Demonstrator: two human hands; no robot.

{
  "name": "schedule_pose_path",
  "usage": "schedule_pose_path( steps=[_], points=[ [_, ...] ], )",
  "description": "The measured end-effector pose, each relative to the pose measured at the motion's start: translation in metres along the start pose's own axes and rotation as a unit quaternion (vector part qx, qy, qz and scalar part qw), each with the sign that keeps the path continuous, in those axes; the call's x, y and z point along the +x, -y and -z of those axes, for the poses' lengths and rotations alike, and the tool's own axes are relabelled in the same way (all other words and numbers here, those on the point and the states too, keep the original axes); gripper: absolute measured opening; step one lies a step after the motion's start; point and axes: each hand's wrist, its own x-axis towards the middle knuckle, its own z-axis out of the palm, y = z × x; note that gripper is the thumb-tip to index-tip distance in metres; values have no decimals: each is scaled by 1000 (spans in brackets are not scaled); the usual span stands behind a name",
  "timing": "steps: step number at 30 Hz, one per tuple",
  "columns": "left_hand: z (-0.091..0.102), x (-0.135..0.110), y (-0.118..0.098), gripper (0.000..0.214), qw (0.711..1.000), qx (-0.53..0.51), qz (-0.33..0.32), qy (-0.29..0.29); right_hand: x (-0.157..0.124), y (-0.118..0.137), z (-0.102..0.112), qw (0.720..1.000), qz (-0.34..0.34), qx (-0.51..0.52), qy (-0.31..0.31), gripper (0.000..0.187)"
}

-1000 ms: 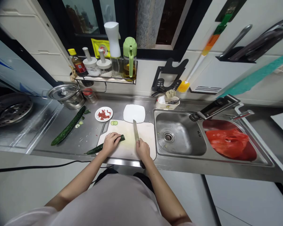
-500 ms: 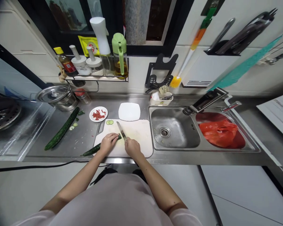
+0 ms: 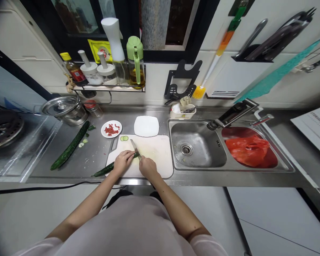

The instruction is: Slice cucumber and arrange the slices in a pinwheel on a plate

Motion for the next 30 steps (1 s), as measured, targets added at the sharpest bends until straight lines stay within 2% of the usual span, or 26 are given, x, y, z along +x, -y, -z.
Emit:
schedule_pose_path(
  steps=[18,30],
  points=[
    [-1,-1,-1,29,1000,-1,-2,-1,-5,4,-2,1000,-2,-22,19,28],
    [-3,-2,0,28,1000,-6,-16,-13,-33,-10,-4,998,-10,-28,52,29]
  ],
)
